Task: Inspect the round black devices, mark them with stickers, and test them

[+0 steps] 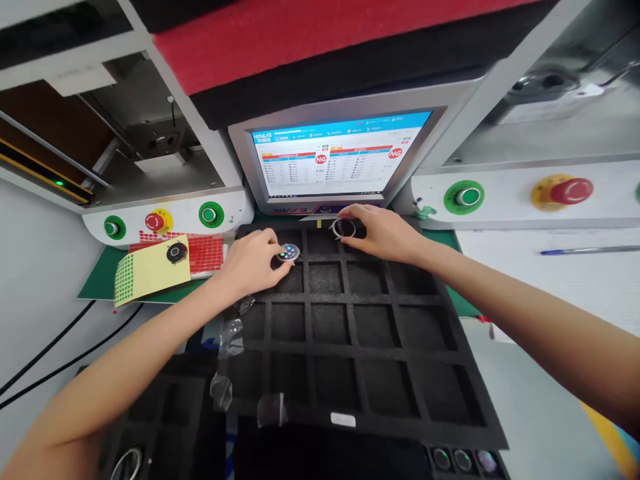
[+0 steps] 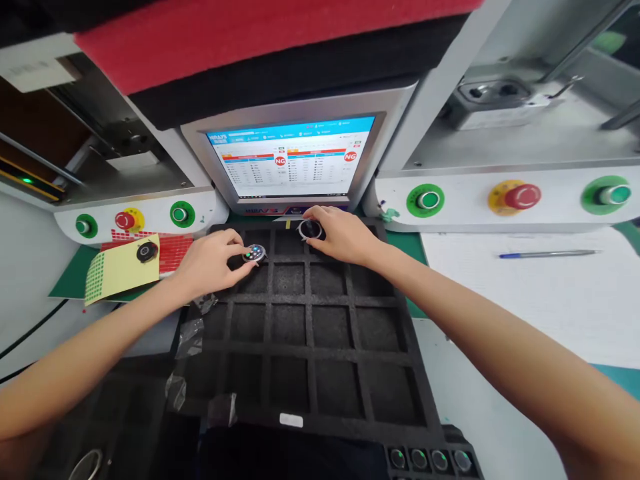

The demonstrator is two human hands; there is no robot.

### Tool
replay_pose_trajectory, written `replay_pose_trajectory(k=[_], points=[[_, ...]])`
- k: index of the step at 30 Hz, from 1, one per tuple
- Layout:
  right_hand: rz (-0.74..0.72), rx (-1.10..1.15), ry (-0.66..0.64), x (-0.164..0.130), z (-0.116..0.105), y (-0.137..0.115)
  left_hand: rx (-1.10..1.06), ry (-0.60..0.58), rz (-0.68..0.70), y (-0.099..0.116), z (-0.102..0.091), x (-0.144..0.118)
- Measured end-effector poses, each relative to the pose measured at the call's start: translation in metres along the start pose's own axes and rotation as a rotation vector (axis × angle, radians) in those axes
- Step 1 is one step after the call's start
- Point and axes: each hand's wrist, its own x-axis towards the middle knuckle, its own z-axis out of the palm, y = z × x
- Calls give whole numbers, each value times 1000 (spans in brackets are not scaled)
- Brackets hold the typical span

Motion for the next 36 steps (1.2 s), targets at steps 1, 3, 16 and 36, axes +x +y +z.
replay_pose_trajectory(k=[1,3,16,36], points=[[4,2,20,-1,0,-1,-45,7,66,-7,-3,4],[10,10,70,-6,2,-3,-158,-11,192,-19,-7,13],[-56,132,388,-61,26,-19,-388,-331,255,-35,-9,47],[22,123,461,-54,36,-14,-416,-467,217,-29,-14,71]])
